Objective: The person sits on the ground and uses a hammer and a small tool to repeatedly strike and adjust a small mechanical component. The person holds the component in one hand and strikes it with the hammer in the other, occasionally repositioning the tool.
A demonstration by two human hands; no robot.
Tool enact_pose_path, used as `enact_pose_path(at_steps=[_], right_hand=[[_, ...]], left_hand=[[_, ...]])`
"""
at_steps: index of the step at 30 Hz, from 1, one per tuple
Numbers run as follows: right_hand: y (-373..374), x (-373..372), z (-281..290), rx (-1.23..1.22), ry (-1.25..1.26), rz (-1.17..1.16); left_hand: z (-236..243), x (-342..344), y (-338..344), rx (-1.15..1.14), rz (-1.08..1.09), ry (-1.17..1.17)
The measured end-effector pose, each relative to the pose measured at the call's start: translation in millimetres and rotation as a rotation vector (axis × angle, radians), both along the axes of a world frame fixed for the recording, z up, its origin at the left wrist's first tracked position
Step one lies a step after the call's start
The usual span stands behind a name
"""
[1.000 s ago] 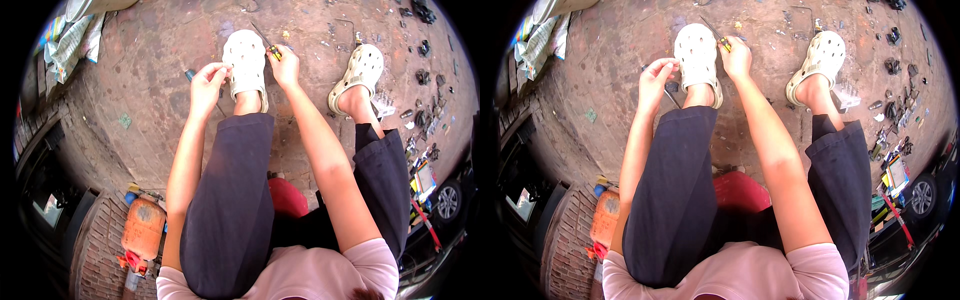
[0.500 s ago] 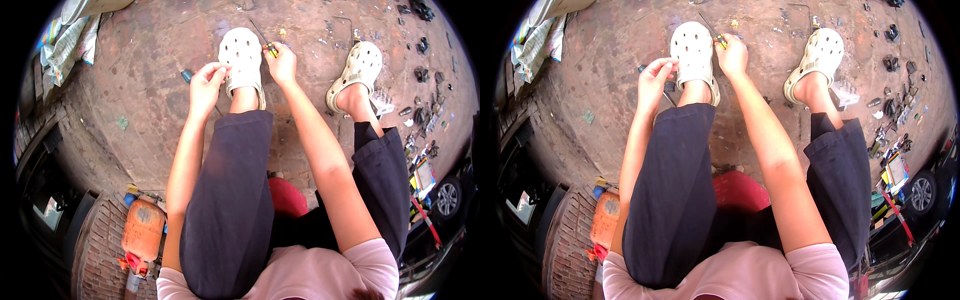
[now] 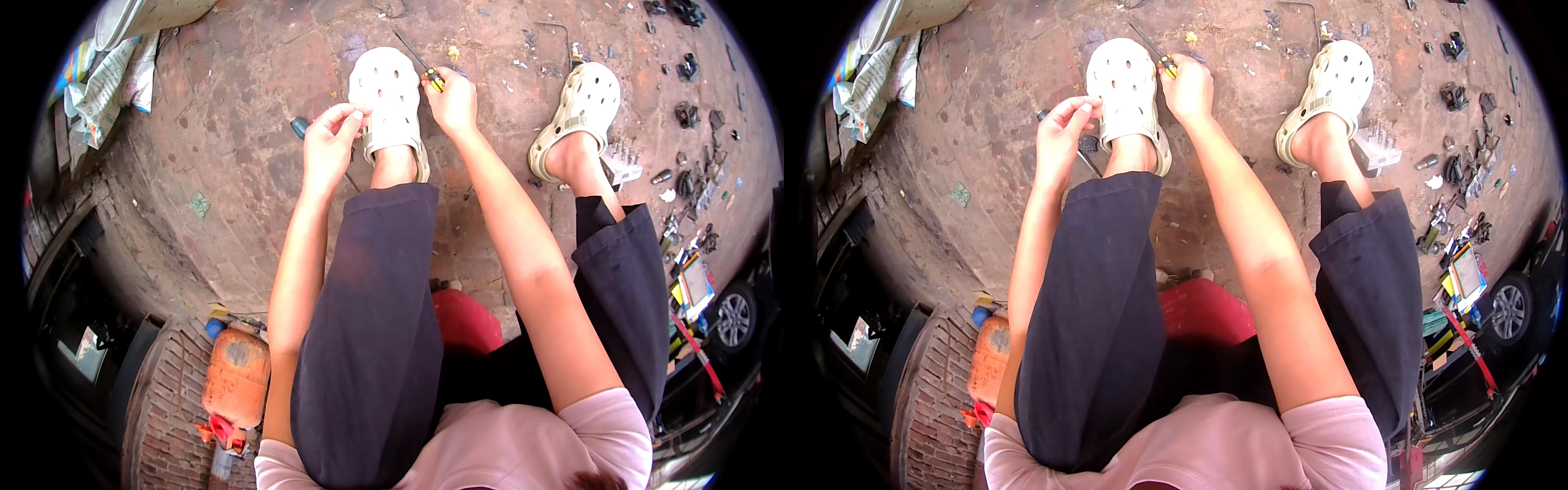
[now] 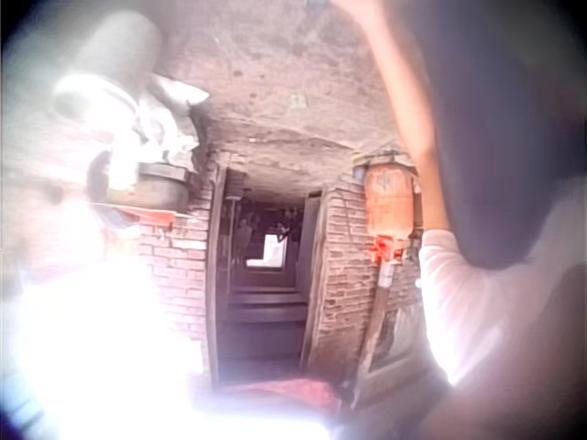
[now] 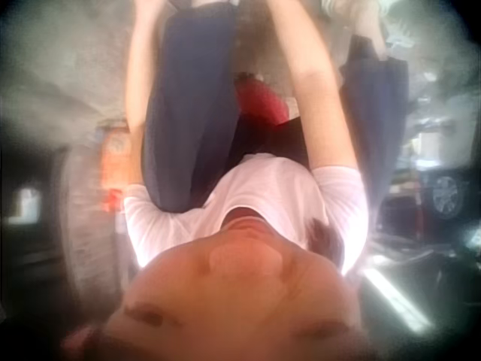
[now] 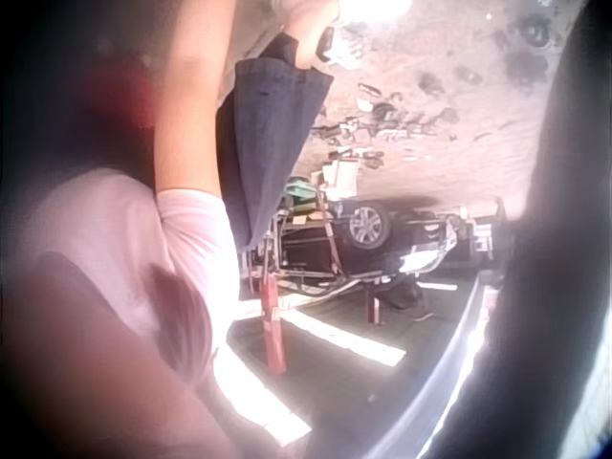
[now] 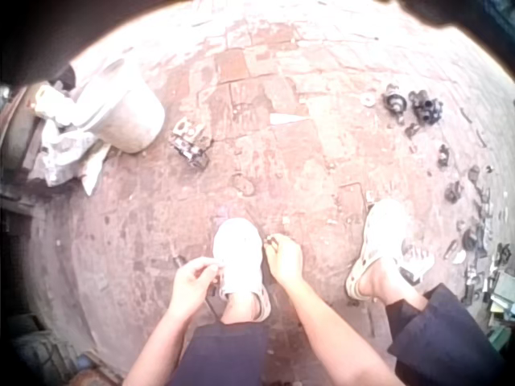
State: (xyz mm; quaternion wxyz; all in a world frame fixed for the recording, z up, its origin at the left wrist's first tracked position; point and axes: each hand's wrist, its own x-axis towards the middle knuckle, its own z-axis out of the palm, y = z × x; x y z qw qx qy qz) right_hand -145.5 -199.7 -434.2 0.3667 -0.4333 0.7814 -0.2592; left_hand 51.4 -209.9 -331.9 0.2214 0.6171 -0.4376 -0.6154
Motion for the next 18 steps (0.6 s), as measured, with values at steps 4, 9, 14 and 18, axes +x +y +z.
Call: enact_pose_path(at_steps=[4,9,14,18], right_hand=[[1.1,0.0,3.9,0.023,-0.016,-0.014],[1.7,-2.1,2.4,0.032,-0.04,-0.032],[12.5,-9.2,15.4,-0.053,-0.051,-0.14],[10.4,-24.0,41.4,-0.129,-0.014,-0.151]], left_hand=[[0.8,-1.4,1.6,0.003,0.006,-0.015],[0.3,-7.3,1.2,-0.013,0.03,-0.005],[-0.2,-9.5,2.6,-0.035,-0.001,-0.018],[-0.1,-8.7,-3.6,-0.064,-0.041,-0.047]])
